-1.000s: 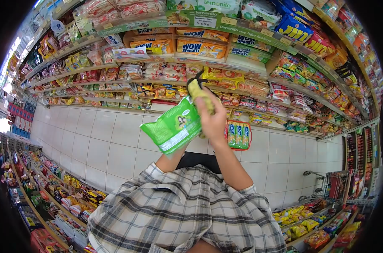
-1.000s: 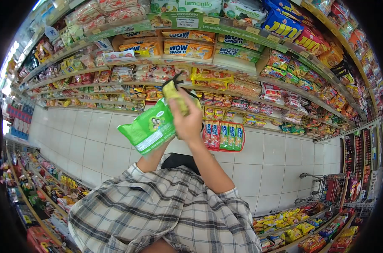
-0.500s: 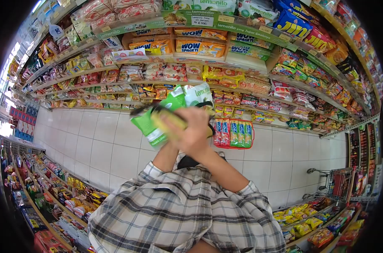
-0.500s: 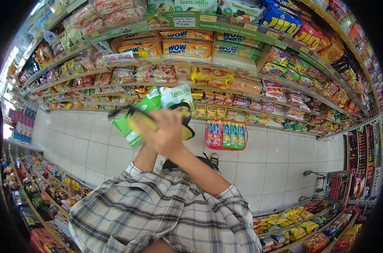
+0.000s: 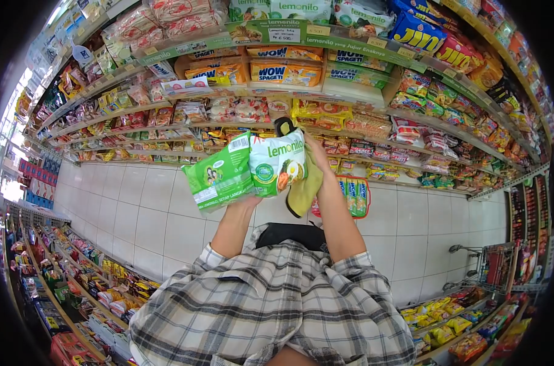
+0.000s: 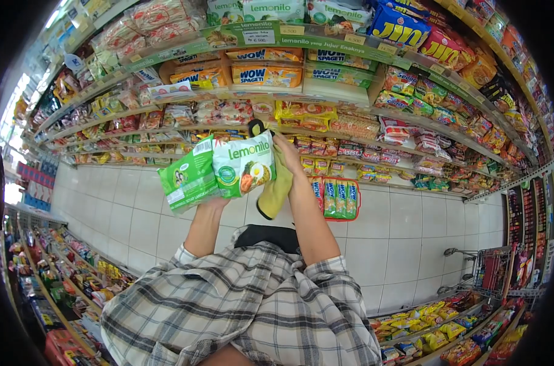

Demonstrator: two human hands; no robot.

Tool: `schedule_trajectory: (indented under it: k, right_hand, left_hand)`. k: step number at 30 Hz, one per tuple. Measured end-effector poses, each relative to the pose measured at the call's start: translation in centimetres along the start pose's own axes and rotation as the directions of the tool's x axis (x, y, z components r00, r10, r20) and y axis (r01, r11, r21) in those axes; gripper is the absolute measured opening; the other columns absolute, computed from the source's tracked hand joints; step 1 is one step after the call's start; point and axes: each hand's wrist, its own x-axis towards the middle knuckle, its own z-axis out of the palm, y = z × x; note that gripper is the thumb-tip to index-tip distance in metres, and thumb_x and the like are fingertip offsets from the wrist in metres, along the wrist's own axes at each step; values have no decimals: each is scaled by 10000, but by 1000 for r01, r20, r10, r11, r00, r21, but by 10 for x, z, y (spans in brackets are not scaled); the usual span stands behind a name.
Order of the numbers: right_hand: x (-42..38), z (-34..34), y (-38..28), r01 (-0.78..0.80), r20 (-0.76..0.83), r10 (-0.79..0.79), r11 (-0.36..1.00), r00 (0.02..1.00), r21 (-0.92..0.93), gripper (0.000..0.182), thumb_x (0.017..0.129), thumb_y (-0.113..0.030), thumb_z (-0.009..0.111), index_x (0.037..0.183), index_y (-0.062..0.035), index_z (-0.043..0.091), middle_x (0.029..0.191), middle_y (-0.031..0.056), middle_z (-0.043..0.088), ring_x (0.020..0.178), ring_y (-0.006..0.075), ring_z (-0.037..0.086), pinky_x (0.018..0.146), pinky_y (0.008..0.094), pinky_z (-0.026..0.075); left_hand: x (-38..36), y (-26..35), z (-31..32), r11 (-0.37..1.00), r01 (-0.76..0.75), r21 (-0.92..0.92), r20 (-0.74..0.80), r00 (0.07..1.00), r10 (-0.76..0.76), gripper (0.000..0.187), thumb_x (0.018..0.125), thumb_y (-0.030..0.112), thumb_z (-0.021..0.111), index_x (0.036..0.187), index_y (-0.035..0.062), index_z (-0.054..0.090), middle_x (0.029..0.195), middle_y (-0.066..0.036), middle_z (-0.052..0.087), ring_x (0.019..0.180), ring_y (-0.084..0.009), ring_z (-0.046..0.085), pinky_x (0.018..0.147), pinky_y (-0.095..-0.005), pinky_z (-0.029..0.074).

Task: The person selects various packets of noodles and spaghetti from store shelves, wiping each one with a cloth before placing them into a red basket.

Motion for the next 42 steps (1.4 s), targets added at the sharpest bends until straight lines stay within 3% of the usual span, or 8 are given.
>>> schedule_trajectory:
  k: [2, 3, 14, 20, 29, 33, 37, 42]
  right_hand:
    - [-29, 23, -9, -344, 143, 313, 858, 939, 381, 428, 957, -384, 531, 1178, -24, 600, 1065, 124, 667, 907, 234, 652, 806, 342, 526]
    - [-35, 32, -13, -320, 197, 259, 847, 946, 424, 493, 964, -456, 464, 1206, -41, 572, 1074, 140, 654, 902, 224, 642, 780, 357, 542]
    - [-15, -2, 8, 118, 129, -97, 980, 987, -162, 329, 911, -281, 536, 1125, -38, 594, 1006, 104, 635, 884, 202, 616, 785, 322, 508]
    - [-14, -52, -12, 432, 320, -311, 426, 895, -795, 250, 883, -185, 575, 1081, -37, 606, 968, 84, 625, 874, 189, 602, 787, 304, 490]
    - [-13, -117, -146, 16, 75, 14, 924, 997, -382, 341, 785, -4, 667, 1119, -43, 614, 1056, 75, 632, 1012, 179, 592, 879, 311, 466]
    - [-5, -73, -223, 500, 435, -271, 633, 859, -591, 590, 785, -79, 721, 1328, -47, 493, 1285, 131, 549, 1122, 181, 545, 902, 300, 460]
    - [-24, 17, -274, 469, 480, -134, 548, 867, -693, 754, 755, -155, 764, 1408, -29, 408, 1363, 158, 512, 1212, 231, 515, 960, 329, 436]
    - [0, 107, -255, 607, 604, 57, -83, 795, -791, 884, 722, -280, 787, 1439, -16, 342, 1399, 232, 465, 1243, 333, 508, 944, 390, 465]
  left_hand:
    - [0, 1, 8, 998, -48, 42, -180, 982, 55, 418, 985, 355, 464, 1296, 81, 521, 1270, -95, 581, 1147, -233, 561, 988, -389, 473]
    - [17, -5, 55, 992, -63, 108, -736, 666, 122, 395, 986, 324, 463, 1287, 75, 527, 1265, -86, 583, 1165, -211, 545, 994, -367, 464]
    - [39, -61, 49, 678, 1, 735, -412, 795, 445, 399, 981, 294, 485, 1292, 49, 531, 1288, -123, 573, 1175, -235, 557, 984, -361, 472]
    - [39, -76, 59, 660, 12, 751, -348, 857, 381, 406, 980, 303, 484, 1294, 48, 528, 1295, -129, 565, 1183, -240, 551, 982, -361, 471]
    - [55, -53, 82, 614, -114, 781, -228, 864, 450, 418, 979, 317, 483, 1296, 47, 523, 1307, -139, 553, 1195, -248, 540, 980, -361, 469]
    - [100, -11, 81, 580, -251, 775, -96, 861, 500, 423, 978, 323, 483, 1297, 47, 521, 1312, -143, 548, 1201, -252, 536, 978, -362, 469]
    - [137, 37, 77, 586, -348, 732, 19, 870, 493, 429, 978, 330, 482, 1298, 47, 519, 1317, -147, 542, 1206, -255, 531, 977, -362, 468]
    - [150, 95, 66, 632, -402, 663, 99, 883, 458, 435, 977, 337, 482, 1299, 47, 517, 1323, -152, 536, 1213, -259, 525, 976, -362, 467]
